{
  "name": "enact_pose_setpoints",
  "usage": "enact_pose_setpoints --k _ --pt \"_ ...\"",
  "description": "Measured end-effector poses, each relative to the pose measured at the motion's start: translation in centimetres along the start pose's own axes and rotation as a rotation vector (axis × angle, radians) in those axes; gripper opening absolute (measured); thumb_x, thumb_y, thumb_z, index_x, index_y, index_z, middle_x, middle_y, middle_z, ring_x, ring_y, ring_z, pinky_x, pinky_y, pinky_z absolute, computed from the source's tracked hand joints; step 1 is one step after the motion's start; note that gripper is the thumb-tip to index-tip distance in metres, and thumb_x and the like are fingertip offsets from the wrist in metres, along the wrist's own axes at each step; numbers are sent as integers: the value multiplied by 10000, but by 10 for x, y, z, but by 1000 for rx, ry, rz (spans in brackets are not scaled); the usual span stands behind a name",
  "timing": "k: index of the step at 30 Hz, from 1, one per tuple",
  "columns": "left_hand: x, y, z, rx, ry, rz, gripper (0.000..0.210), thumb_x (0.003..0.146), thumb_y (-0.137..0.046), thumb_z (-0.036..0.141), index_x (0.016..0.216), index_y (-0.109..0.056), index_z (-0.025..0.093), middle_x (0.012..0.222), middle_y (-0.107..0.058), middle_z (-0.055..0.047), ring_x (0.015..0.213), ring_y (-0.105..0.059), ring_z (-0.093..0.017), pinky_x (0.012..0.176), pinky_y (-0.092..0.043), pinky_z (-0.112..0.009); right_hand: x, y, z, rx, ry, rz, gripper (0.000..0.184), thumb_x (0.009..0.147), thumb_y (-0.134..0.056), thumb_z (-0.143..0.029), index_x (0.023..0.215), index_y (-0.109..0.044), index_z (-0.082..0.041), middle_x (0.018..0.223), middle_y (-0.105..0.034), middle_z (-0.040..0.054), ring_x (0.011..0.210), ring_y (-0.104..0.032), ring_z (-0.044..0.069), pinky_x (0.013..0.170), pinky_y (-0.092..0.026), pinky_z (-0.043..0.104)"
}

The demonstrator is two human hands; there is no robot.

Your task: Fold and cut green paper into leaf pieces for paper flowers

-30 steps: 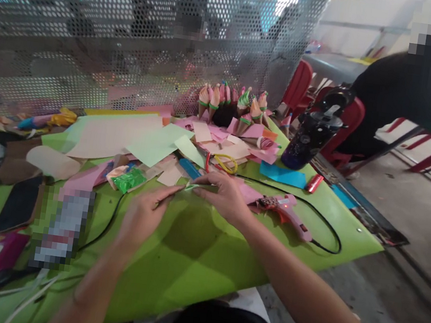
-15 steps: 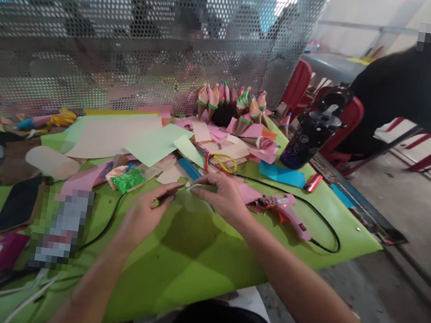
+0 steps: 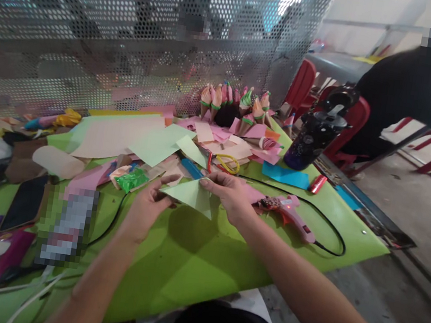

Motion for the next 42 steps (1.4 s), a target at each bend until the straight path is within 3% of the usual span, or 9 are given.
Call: enact_pose_setpoints --k 3,9,20,30,38,42 --pt "2 1 -6 0 39 40 360 690 -742 305 1011 -682 153 727 -716 -17 668 -668 -142 619 -522 -234 -1 -2 0 -17 -8 -4 351 531 -876 -440 664 -683 -179 624 -619 -27 577 -477 101 564 -330 248" --pt "4 4 -6 -91 39 79 283 665 -721 321 881 -669 144 671 -699 -4 592 -655 -146 613 -542 -272 -2 -4 -6 -77 3 -5 365 509 -873 -442 675 -687 -175 617 -616 -29 567 -474 104 560 -337 255" --pt "1 9 -1 -165 75 19 272 691 -661 298 913 -684 143 740 -725 -25 638 -688 -175 653 -540 -298 -5 -5 -7 -36 -20 -26 369 497 -887 -432 670 -678 -181 620 -634 -22 554 -501 109 542 -359 250" --pt "0 12 3 -205 79 38 357 641 -788 368 893 -669 146 689 -713 -20 623 -697 -169 598 -504 -251 -1 0 2 42 -46 -32 347 532 -886 -415 690 -676 -188 635 -645 -20 529 -514 105 530 -377 246" --pt "2 11 1 -183 14 97 327 644 -779 365 862 -680 142 756 -730 -25 677 -698 -167 713 -572 -311 -4 -2 -3 -84 4 -52 360 574 -845 -457 706 -648 -187 641 -602 -23 547 -485 105 514 -344 238" --pt "2 8 2 -129 -29 81 317 661 -765 369 861 -675 141 760 -732 -27 712 -700 -179 764 -590 -354 -7 -4 -3 -152 -58 -51 411 557 -837 -495 761 -667 -181 651 -611 -15 545 -496 113 497 -342 238"
Point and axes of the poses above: each hand's wrist, its own x-axis towards the middle knuckle, its own y-axis out of the back of the hand, z = x × y, the point moved 4 cm from there along x, towards the middle knuckle
